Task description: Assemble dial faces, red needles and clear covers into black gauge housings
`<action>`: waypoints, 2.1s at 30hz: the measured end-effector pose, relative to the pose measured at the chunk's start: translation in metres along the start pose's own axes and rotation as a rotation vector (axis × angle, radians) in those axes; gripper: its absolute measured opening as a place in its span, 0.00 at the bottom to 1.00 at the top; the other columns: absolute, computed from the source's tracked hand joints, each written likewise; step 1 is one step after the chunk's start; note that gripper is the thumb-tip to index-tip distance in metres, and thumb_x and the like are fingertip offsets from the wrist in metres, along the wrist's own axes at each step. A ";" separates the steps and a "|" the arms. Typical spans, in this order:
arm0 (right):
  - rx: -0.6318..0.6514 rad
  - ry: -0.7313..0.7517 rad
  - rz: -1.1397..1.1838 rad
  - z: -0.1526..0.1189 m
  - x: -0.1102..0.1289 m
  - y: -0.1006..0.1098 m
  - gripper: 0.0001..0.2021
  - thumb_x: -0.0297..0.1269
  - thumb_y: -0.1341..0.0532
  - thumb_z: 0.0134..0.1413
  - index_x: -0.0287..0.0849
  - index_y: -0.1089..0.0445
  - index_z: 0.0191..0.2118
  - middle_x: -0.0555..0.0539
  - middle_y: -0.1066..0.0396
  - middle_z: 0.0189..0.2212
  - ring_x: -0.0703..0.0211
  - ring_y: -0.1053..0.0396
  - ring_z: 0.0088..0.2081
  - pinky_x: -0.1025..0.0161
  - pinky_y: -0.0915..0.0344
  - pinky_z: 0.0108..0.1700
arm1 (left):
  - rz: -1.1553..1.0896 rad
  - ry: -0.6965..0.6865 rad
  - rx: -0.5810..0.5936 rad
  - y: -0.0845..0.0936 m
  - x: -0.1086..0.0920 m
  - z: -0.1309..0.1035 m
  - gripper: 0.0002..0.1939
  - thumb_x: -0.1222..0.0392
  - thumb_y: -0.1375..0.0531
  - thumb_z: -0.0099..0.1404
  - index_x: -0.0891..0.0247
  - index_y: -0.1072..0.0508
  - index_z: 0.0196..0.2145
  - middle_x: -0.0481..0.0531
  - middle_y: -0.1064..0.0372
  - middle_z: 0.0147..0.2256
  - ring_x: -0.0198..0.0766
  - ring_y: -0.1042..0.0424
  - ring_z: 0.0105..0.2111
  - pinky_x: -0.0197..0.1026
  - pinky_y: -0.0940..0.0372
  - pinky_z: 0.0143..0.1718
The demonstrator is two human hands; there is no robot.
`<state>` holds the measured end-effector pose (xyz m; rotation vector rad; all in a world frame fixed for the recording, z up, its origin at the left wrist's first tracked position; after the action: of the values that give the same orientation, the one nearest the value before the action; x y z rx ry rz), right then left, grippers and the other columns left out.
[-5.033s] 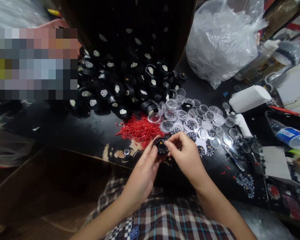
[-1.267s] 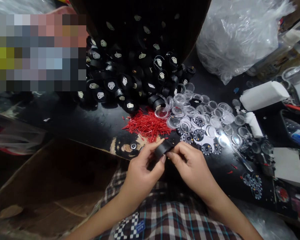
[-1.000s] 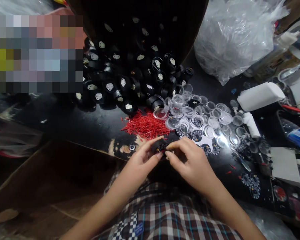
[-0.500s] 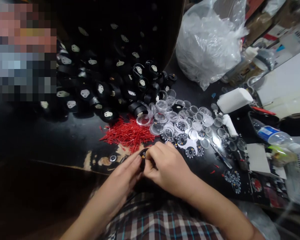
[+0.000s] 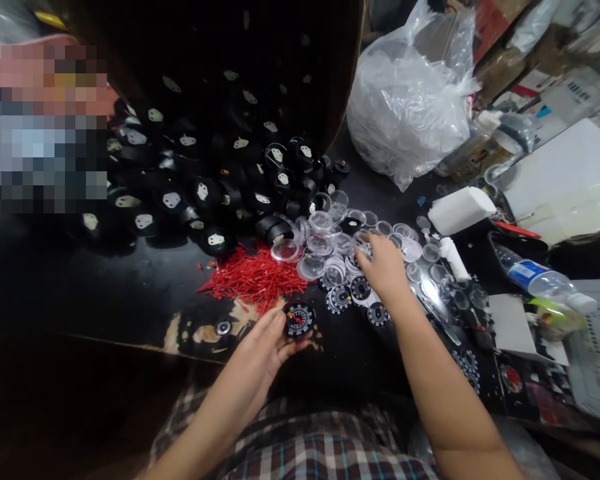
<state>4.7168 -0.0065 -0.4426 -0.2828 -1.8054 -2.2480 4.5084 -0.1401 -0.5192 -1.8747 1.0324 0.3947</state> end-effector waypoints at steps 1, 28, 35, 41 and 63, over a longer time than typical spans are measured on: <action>-0.006 0.024 0.009 0.002 -0.002 -0.003 0.13 0.33 0.41 0.58 0.40 0.27 0.48 0.39 0.25 0.45 0.45 0.30 0.48 0.50 0.39 0.52 | -0.017 0.007 -0.002 0.000 0.002 0.000 0.18 0.48 0.34 0.61 0.60 0.23 0.44 0.54 0.23 0.44 0.40 0.25 0.40 0.39 0.27 0.40; 0.111 0.164 0.476 -0.077 0.109 0.008 0.20 0.43 0.53 0.70 0.44 0.46 0.24 0.54 0.42 0.20 0.62 0.43 0.25 0.61 0.48 0.34 | 0.478 -0.310 0.126 -0.024 -0.017 -0.017 0.19 0.54 0.39 0.64 0.61 0.28 0.52 0.53 0.25 0.52 0.42 0.27 0.52 0.41 0.33 0.55; 0.178 0.178 0.650 -0.082 0.120 0.001 0.20 0.43 0.52 0.69 0.44 0.42 0.24 0.53 0.39 0.21 0.63 0.41 0.26 0.63 0.46 0.35 | 0.620 -0.301 0.064 -0.001 -0.023 -0.024 0.21 0.50 0.41 0.65 0.58 0.29 0.53 0.52 0.27 0.54 0.45 0.30 0.55 0.44 0.34 0.57; 0.437 0.101 0.818 -0.085 0.109 -0.011 0.14 0.45 0.48 0.68 0.44 0.30 0.37 0.52 0.28 0.29 0.63 0.32 0.31 0.64 0.41 0.37 | 1.163 -0.523 -0.483 0.138 -0.075 -0.086 0.24 0.47 0.43 0.65 0.55 0.32 0.57 0.54 0.41 0.64 0.54 0.44 0.64 0.59 0.52 0.66; 0.148 -0.044 0.055 -0.073 -0.001 0.003 0.19 0.36 0.36 0.52 0.38 0.30 0.51 0.37 0.33 0.47 0.43 0.33 0.49 0.44 0.37 0.52 | -0.025 -0.308 -0.219 0.063 -0.087 0.010 0.11 0.69 0.42 0.66 0.59 0.25 0.43 0.45 0.23 0.39 0.34 0.26 0.36 0.36 0.28 0.40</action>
<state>4.7191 -0.0782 -0.4560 -0.3516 -1.9497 -2.0737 4.4081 -0.1026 -0.5056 -1.9394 0.7816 0.7818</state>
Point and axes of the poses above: each hand's wrist, its own z-axis towards the middle knuckle, its own y-axis out of the back of the hand, x = y × z, the point moved 7 cm from there along z, towards the middle knuckle
